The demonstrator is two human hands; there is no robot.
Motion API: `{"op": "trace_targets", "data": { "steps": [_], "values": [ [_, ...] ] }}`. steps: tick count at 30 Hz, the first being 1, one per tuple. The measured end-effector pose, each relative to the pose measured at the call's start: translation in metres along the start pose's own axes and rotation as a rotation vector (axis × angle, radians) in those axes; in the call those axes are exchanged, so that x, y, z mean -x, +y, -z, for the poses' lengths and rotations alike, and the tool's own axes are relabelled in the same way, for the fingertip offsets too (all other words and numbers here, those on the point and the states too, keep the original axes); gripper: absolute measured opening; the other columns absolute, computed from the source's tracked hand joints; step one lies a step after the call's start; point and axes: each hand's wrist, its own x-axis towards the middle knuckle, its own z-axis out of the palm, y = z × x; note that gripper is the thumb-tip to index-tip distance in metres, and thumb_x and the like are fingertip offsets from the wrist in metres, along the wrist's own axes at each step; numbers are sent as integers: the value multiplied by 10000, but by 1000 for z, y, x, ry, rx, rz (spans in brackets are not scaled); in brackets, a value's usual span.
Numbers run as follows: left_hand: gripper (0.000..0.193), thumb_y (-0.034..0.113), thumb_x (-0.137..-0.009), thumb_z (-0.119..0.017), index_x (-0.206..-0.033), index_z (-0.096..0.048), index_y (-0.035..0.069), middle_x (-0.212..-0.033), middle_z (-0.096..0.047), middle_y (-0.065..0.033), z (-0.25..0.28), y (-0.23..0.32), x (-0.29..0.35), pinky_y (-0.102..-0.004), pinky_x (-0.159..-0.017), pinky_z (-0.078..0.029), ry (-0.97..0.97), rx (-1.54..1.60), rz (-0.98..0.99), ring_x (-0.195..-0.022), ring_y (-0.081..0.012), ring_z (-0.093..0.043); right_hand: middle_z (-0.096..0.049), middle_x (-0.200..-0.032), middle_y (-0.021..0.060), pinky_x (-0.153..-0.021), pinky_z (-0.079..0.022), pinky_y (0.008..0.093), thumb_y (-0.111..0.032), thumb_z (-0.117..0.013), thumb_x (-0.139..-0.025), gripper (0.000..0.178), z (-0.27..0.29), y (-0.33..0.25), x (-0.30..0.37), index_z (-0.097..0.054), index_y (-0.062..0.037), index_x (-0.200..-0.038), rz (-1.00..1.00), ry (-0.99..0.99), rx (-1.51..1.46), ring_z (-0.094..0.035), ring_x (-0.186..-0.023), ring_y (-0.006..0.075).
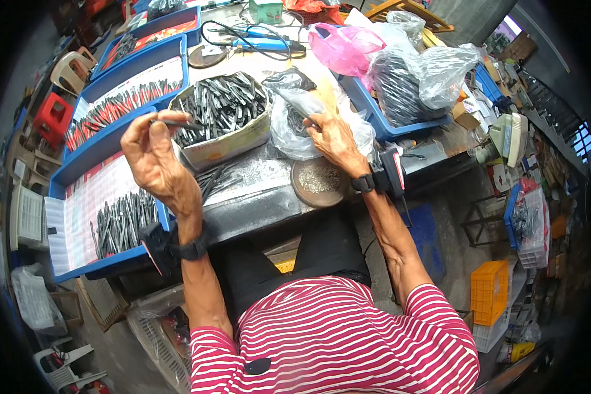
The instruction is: The person repeatedly picks up a metal rod and a small metal component, then joins them together by hand. The assembled parts are placed into a blue tray on the workbench. The person continues this process for multiple items.
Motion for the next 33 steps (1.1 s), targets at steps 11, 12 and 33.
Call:
{"op": "trace_targets", "data": {
  "steps": [11, 12, 33],
  "values": [
    [172, 180, -949, -447, -1068, -486, 61, -617, -502, -15, 2, 27, 72, -158, -425, -247, -195, 224, 757, -466, -22, -334, -581, -715, 174, -648, -429, 397, -184, -561, -790, 195, -10, 11, 4, -580, 9, -807, 78, 92, -21, -566, -698, 327],
    [190, 173, -944, -452, -1088, -481, 52, -623, -496, -10, 3, 27, 75, -157, -432, -241, -234, 243, 800, -476, -19, -325, -548, -638, 133, -605, -421, 350, -170, -579, -786, 189, -5, 11, 6, -577, 18, -805, 21, 62, -85, -548, -621, 247],
    [244, 102, -897, -518, -1081, -449, -41, -740, -566, -69, -1, 20, 126, -174, -469, -328, -426, 571, 1253, -544, -52, -414, -493, -588, -37, -430, -335, 189, -121, -587, -824, 125, 41, -29, 66, -604, 3, -821, -297, -256, -635, -430, -493, 28]
  ]
}}
